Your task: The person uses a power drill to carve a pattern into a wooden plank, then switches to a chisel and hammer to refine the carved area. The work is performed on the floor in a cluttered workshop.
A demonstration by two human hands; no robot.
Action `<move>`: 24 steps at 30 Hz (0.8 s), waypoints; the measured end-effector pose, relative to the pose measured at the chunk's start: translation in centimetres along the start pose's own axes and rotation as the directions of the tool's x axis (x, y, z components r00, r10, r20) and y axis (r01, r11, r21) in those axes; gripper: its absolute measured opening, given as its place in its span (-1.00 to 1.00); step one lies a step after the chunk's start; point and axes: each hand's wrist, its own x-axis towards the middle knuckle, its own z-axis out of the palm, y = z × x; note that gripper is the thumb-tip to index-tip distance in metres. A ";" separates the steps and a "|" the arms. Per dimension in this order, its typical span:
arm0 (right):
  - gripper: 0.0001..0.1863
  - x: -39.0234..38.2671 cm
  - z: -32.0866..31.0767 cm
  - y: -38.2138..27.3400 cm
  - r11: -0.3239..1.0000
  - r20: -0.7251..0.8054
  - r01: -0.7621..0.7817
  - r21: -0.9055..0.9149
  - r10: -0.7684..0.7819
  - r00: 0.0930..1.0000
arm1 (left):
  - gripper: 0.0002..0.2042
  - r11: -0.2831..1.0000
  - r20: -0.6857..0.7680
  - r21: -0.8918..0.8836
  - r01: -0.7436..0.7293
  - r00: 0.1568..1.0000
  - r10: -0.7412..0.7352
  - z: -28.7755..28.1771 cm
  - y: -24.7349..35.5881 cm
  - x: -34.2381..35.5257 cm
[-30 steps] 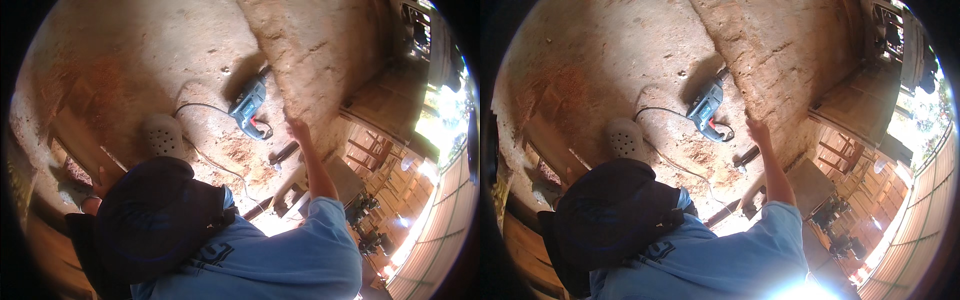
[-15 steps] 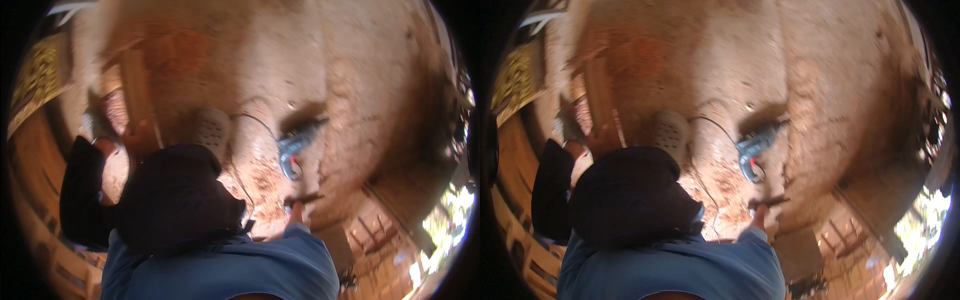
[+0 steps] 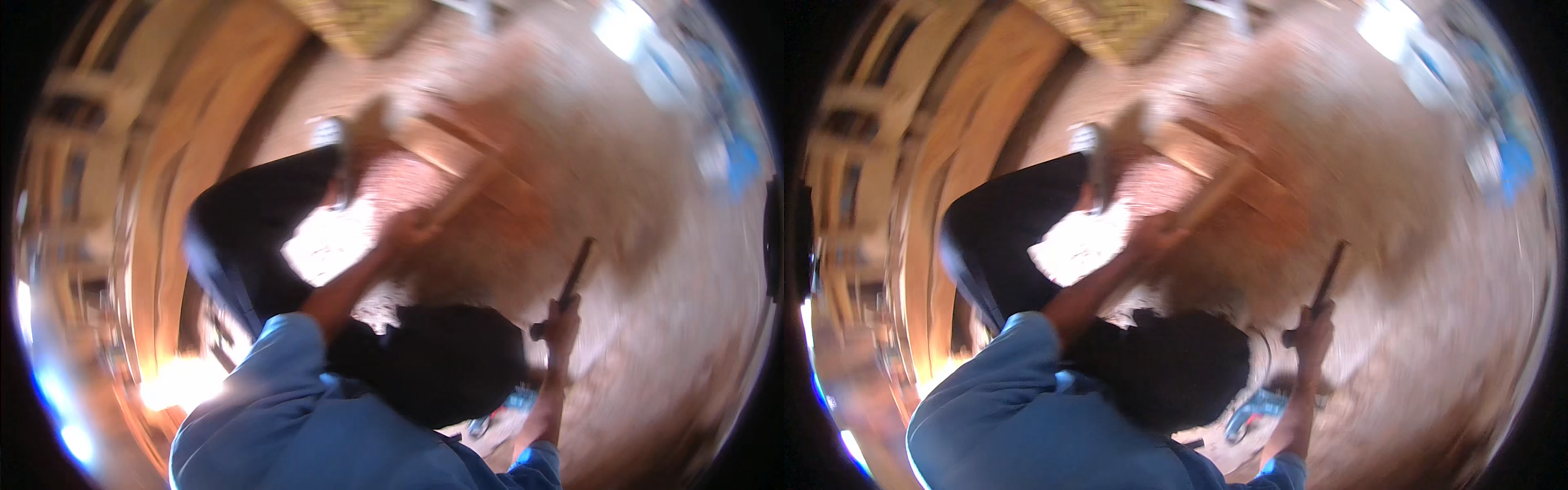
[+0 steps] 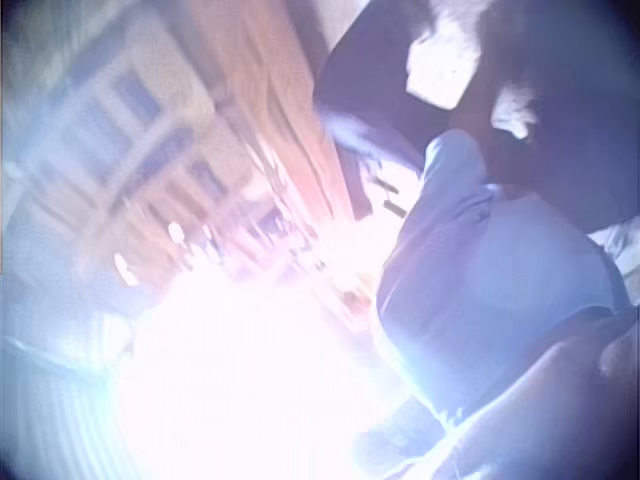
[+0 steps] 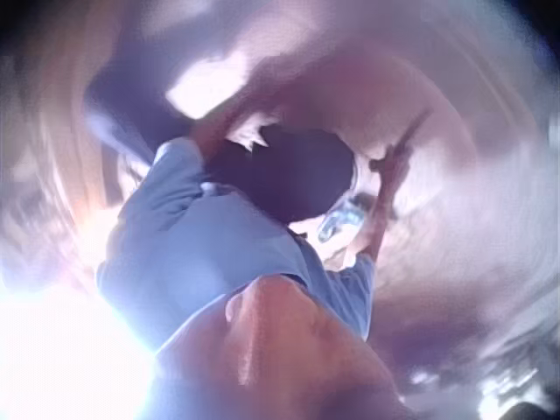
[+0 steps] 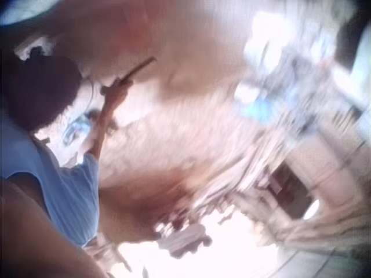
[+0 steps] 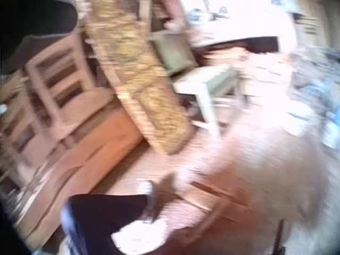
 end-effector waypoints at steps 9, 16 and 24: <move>-0.30 16.6 7.4 -0.7 0.924 0.159 0.297 -0.239 -0.264 0.951 | -0.44 0.994 0.088 0.027 0.107 0.990 -0.109 -0.5 0.3 1.1; -0.30 18.6 6.1 -12.6 0.893 0.098 0.446 -0.056 -0.439 0.893 | -0.32 0.965 -0.107 -0.002 -0.263 0.959 0.261 1.7 -2.9 2.0; -0.36 7.0 8.9 -36.6 0.366 0.737 0.930 0.031 -0.637 0.226 | -0.37 0.736 0.374 0.615 -0.283 0.926 0.044 -24.2 -12.2 8.3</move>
